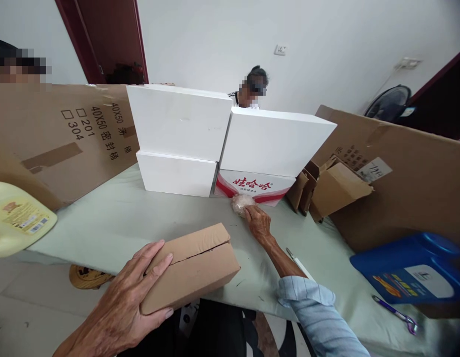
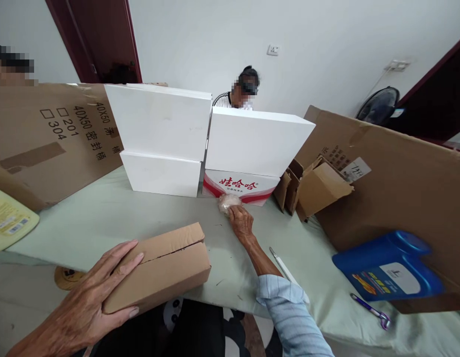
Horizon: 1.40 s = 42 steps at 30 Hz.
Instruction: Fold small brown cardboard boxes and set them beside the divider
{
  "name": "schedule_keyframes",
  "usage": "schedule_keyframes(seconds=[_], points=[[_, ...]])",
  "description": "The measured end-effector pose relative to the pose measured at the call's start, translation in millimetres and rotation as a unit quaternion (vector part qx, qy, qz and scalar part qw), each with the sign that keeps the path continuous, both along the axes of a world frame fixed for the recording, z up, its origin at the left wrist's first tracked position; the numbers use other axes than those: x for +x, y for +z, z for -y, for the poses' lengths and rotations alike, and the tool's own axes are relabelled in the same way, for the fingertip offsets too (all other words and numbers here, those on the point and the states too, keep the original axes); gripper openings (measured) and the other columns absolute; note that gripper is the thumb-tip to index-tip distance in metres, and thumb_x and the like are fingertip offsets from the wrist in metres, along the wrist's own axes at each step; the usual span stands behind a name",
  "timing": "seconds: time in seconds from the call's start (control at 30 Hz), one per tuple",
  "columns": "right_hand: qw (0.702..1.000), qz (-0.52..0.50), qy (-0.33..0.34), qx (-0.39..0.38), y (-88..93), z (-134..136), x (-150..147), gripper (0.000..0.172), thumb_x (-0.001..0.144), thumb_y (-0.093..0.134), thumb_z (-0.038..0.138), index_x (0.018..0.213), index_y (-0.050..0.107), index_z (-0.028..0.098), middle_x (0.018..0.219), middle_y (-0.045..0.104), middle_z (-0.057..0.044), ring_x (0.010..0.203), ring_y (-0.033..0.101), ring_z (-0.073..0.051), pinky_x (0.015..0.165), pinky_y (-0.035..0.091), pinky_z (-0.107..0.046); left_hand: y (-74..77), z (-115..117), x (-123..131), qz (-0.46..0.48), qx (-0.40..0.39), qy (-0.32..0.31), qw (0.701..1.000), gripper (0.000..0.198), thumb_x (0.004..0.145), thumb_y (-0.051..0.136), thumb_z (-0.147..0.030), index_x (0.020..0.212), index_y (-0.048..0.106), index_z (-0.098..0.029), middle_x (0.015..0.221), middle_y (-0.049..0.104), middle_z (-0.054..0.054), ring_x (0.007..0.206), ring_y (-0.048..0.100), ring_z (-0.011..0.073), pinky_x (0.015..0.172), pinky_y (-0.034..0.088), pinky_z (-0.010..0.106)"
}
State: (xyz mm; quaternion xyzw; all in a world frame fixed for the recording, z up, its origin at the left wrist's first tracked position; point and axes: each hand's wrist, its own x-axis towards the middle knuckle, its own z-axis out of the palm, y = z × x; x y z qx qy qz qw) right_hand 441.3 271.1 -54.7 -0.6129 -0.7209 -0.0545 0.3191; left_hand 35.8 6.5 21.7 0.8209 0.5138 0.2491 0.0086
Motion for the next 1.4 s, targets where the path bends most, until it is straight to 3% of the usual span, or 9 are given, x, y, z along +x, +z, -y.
schedule_keyframes(seconds=[0.2,0.3,0.67,0.87,0.97,1.2,1.3,1.4], points=[[0.995,-0.04,-0.089,0.033,20.1,-18,28,0.053,0.107,0.037,0.041,0.112,0.081,0.013,0.102,0.082,-0.017,0.086,0.071,-0.028,0.075,0.045,-0.034,0.8,0,0,-0.001,-0.006,-0.001,1.0,0.095,0.087,0.079,-0.034,0.171,0.035,-0.036,0.177,0.037,0.009,0.153,0.049,0.0431,0.115,0.058,0.057],[0.992,-0.033,-0.116,0.04,25.5,-23,36,0.053,0.106,0.038,0.041,0.114,0.081,0.011,0.102,0.082,-0.02,0.083,0.07,-0.029,0.073,0.041,-0.035,0.6,-1,1,-0.004,-0.004,0.0,1.0,0.094,0.088,0.078,-0.035,0.171,0.035,-0.036,0.176,0.038,0.009,0.153,0.05,0.0434,0.114,0.06,0.057],[0.996,0.071,-0.04,0.027,-7.9,-7,-1,0.029,0.105,0.052,0.026,0.092,0.077,0.016,0.097,0.079,-0.014,0.088,0.065,-0.023,0.075,0.036,-0.031,4.5,-1,3,-0.016,0.031,-0.006,0.999,0.092,0.087,0.079,-0.035,0.169,0.039,-0.031,0.173,0.043,0.012,0.149,0.054,0.0421,0.111,0.061,0.054],[0.994,0.109,0.0,0.015,-13.5,-3,-3,0.02,0.102,0.059,0.026,0.107,0.077,0.017,0.123,0.076,-0.017,0.11,0.064,-0.028,0.09,0.044,-0.033,1.9,0,6,-0.008,0.045,-0.006,0.999,0.088,0.086,0.077,-0.033,0.167,0.043,-0.028,0.173,0.043,0.013,0.149,0.054,0.0412,0.111,0.061,0.052],[0.993,0.113,0.015,-0.002,-12.6,-4,-3,0.027,0.098,0.068,0.032,0.12,0.077,0.019,0.132,0.073,-0.017,0.12,0.062,-0.031,0.097,0.045,-0.038,2.4,0,6,-0.006,0.049,-0.008,0.999,0.088,0.085,0.077,-0.031,0.167,0.043,-0.028,0.172,0.044,0.013,0.148,0.054,0.0417,0.109,0.062,0.052],[0.995,0.078,-0.026,-0.064,-1.7,-22,-1,0.029,0.106,0.05,0.032,0.1,0.074,0.018,0.109,0.07,-0.012,0.104,0.06,-0.026,0.087,0.043,-0.034,0.1,1,7,0.005,0.042,-0.007,0.999,0.091,0.083,0.078,-0.029,0.167,0.043,-0.029,0.173,0.042,0.013,0.149,0.053,0.0428,0.11,0.061,0.054],[0.993,0.052,-0.049,-0.093,-2.0,-27,-5,0.021,0.101,0.058,0.036,0.107,0.068,0.019,0.116,0.066,-0.012,0.107,0.057,-0.027,0.085,0.042,-0.034,-0.9,1,7,0.009,0.027,-0.004,1.0,0.094,0.082,0.079,-0.029,0.168,0.041,-0.031,0.174,0.041,0.012,0.15,0.051,0.0425,0.113,0.059,0.055],[0.99,0.022,-0.062,-0.122,-0.7,-30,-11,0.027,0.098,0.062,0.037,0.119,0.062,0.02,0.125,0.063,-0.013,0.112,0.055,-0.029,0.087,0.043,-0.036,-0.6,1,7,0.011,0.008,-0.002,1.0,0.097,0.082,0.081,-0.03,0.169,0.039,-0.034,0.175,0.039,0.01,0.152,0.049,0.0424,0.116,0.057,0.056]])
